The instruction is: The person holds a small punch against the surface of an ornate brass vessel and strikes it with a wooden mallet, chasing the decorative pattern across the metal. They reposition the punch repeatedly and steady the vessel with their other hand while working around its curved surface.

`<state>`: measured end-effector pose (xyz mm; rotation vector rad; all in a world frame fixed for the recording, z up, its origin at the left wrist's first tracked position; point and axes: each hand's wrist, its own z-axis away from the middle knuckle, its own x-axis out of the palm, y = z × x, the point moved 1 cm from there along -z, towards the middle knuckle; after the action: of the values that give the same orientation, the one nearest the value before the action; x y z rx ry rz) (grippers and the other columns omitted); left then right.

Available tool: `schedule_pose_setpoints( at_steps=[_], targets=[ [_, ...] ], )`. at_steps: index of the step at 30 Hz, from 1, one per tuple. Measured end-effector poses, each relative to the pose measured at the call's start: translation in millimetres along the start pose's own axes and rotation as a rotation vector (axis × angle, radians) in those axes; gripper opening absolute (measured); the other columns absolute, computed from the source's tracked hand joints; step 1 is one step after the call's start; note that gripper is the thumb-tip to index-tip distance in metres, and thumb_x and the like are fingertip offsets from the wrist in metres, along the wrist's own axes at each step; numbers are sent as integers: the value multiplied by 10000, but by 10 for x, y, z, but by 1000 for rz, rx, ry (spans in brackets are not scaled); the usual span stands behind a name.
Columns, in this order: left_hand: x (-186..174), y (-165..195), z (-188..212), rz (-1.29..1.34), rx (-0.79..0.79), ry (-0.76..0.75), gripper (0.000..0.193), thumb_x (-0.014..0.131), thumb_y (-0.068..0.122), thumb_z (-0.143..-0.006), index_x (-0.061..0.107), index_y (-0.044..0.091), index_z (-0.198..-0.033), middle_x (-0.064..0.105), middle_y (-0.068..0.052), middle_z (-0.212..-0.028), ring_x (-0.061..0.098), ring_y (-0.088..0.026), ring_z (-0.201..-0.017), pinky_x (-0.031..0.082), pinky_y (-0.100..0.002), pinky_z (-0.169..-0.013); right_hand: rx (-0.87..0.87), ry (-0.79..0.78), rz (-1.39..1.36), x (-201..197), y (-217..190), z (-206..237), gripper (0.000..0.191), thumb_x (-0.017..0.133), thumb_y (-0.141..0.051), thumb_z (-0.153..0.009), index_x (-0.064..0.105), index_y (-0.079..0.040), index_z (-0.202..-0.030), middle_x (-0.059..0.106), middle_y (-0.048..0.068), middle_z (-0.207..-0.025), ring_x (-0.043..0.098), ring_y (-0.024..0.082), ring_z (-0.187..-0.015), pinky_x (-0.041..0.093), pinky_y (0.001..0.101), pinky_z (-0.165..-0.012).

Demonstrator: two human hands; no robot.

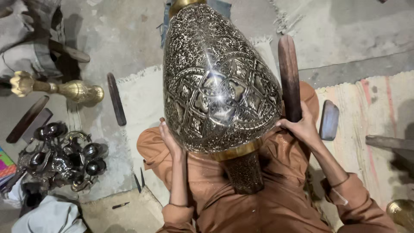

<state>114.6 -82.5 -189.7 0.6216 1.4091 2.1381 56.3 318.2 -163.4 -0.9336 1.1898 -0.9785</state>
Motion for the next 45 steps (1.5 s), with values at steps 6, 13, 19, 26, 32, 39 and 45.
schedule_pose_setpoints(
  at_steps=[6,13,19,26,32,39,45],
  targets=[
    [-24,-61,12,289,1,-137,477,433,343,-1075,424,81,-1473,578,-117,-1386,615,-263,-1220,544,-443,-1009,-135,4,78,-75,50,106,677,908,-61,-766,554,24,-1337,643,77,-1135,622,142,-1012,549,296,-862],
    [-187,-105,-38,5,20,-180,251,484,258,-1097,523,66,-1254,632,-45,-1133,623,-141,-952,571,-334,-755,69,12,-117,-149,184,139,661,808,13,-805,493,7,-1385,674,55,-995,677,128,-784,588,282,-699],
    [-578,73,-28,-481,218,-204,168,504,139,-1088,585,12,-1162,652,-86,-911,583,-170,-715,515,-343,-641,53,67,-77,-324,218,152,522,781,-3,-902,516,7,-1353,679,72,-956,691,157,-795,582,286,-710],
    [-724,759,100,-1185,505,18,198,555,178,-1108,636,23,-1201,742,-179,-928,702,-274,-840,550,-454,-736,-302,294,696,-567,210,186,557,919,-227,-877,572,83,-1183,654,234,-1010,665,368,-884,562,453,-774],
    [-433,1368,211,-492,449,-344,219,482,173,-1153,502,-19,-1255,736,-180,-1106,732,-240,-965,618,-362,-828,75,190,491,-605,328,444,515,895,-282,-902,656,68,-1193,715,174,-922,712,250,-806,560,397,-706],
    [204,1658,739,-91,269,-700,313,592,7,-1026,438,9,-1299,733,-185,-1102,753,-224,-989,669,-338,-843,239,227,-35,-646,350,494,256,796,-124,-959,649,15,-1115,704,58,-862,655,100,-685,522,256,-577],
    [716,1492,1233,1,336,-735,403,651,-93,-1005,452,-4,-1343,719,-155,-1116,725,-168,-988,646,-285,-869,219,191,-30,-889,276,432,278,798,-116,-958,625,-15,-1151,670,25,-872,629,94,-672,506,259,-583]
  ],
)
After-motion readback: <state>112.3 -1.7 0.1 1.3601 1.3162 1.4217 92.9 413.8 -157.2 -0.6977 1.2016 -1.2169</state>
